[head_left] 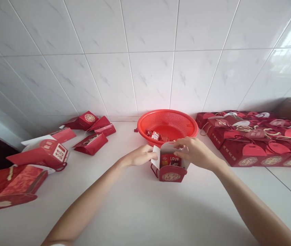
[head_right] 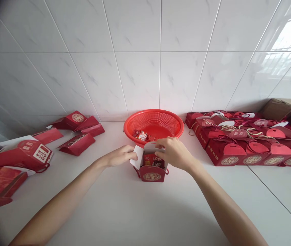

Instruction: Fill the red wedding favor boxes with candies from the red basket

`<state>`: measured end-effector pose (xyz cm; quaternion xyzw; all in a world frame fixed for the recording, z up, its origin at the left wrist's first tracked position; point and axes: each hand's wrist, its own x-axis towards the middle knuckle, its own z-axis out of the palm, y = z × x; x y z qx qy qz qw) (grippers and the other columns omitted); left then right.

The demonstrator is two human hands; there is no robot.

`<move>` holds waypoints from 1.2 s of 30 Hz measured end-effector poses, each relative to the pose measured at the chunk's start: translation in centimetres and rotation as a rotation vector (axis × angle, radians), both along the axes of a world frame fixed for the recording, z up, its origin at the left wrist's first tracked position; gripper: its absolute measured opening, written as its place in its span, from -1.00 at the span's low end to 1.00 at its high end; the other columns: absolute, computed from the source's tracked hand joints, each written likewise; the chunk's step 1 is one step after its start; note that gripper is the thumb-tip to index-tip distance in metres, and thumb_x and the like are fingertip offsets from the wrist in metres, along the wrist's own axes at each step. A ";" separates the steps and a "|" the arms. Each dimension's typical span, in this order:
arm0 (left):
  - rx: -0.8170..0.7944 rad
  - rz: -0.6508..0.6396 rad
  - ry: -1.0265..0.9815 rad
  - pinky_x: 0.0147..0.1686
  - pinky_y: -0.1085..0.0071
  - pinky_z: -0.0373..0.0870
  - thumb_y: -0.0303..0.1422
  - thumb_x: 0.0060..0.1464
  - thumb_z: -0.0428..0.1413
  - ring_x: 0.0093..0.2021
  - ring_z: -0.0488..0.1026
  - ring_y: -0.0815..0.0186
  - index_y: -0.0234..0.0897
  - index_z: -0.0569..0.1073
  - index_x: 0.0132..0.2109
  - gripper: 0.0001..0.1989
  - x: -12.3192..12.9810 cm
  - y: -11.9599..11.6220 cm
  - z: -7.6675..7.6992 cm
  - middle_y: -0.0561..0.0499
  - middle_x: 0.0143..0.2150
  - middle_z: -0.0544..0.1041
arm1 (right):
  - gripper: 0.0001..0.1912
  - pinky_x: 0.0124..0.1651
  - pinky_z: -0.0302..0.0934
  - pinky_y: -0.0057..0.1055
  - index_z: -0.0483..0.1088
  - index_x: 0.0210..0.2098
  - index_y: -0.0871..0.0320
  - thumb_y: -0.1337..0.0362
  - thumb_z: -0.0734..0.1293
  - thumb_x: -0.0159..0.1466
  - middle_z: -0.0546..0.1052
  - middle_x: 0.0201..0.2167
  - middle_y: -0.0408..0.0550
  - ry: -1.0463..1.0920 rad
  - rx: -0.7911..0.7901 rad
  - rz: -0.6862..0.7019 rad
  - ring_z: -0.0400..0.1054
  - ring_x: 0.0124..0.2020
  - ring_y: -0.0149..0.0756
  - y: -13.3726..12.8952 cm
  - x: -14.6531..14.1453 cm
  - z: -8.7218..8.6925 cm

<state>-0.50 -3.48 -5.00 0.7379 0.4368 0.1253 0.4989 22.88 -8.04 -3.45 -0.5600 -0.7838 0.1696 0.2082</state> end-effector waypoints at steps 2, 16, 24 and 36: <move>-0.001 0.015 0.006 -0.31 0.38 0.30 -0.27 -0.07 0.09 -0.35 0.38 0.27 -0.24 0.32 -0.51 -0.83 -0.3 0.0 0.6 0.10 -0.47 0.41 | -0.90 -0.26 0.22 -0.35 0.51 -0.28 0.10 0.29 0.34 0.23 0.60 -0.25 -0.06 -0.009 0.019 0.011 0.44 -0.25 -0.22 -0.2 0.7 0.5; 0.095 -0.067 0.137 -0.29 0.39 0.37 -0.20 0.01 0.18 -0.23 0.51 0.20 -0.28 0.51 -0.26 -0.77 -2.8 0.4 2.4 0.03 -0.26 0.59 | -0.58 -0.02 0.34 -0.19 0.47 0.08 -0.01 0.21 0.35 0.22 0.54 0.08 0.00 -0.041 -0.265 0.155 0.40 0.09 -0.01 -0.3 2.1 0.2; 0.152 -0.106 0.128 -0.31 0.38 0.39 -0.01 0.11 0.18 -0.24 0.52 0.23 -0.21 0.34 -0.20 -0.63 -2.8 -0.6 2.6 0.04 -0.23 0.54 | -0.43 -0.08 0.32 -0.24 0.33 0.28 -0.07 0.03 0.33 0.30 0.49 0.15 0.04 -0.081 -0.337 0.190 0.41 0.03 -0.04 -0.3 2.2 0.6; 0.197 -0.180 0.285 -0.25 0.41 0.38 -0.08 -0.11 0.34 -0.12 0.51 0.14 -0.09 0.38 0.28 -0.22 -1.7 -2.3 2.7 -0.06 0.02 0.53 | -0.19 -0.07 0.33 -0.27 0.31 0.31 -0.14 0.00 0.54 0.11 0.47 0.18 0.01 0.016 -0.352 0.300 0.43 0.01 -0.06 0.1 2.8 0.6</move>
